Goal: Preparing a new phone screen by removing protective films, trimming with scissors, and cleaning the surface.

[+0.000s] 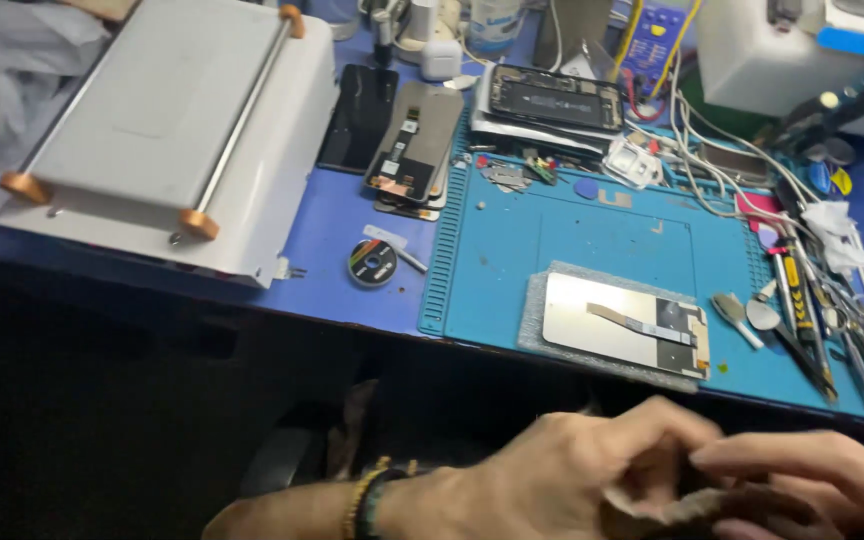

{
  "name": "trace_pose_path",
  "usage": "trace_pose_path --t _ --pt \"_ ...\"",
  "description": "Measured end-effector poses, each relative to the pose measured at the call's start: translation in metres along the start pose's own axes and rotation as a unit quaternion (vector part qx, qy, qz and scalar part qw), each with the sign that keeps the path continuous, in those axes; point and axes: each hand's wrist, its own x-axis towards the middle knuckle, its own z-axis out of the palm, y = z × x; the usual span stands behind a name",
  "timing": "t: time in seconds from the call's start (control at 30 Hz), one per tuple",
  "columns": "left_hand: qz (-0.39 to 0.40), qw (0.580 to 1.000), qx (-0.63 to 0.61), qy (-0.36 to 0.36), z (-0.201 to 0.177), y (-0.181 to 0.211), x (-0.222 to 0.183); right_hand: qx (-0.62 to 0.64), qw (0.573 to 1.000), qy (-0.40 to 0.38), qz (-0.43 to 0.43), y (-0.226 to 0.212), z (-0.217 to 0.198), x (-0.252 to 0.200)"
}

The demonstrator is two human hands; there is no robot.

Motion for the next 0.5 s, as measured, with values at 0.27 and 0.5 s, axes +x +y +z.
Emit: trace_pose_path --t 0.27,0.5 --pt "-0.102 0.974 -0.110 0.171 -0.044 0.034 -0.119 -0.072 0.892 -0.247 -0.371 -0.204 0.055 0.096" --pt "-0.422 0.803 -0.144 0.395 -0.052 -0.028 -0.160 -0.156 0.803 0.007 -0.575 -0.337 0.053 0.248"
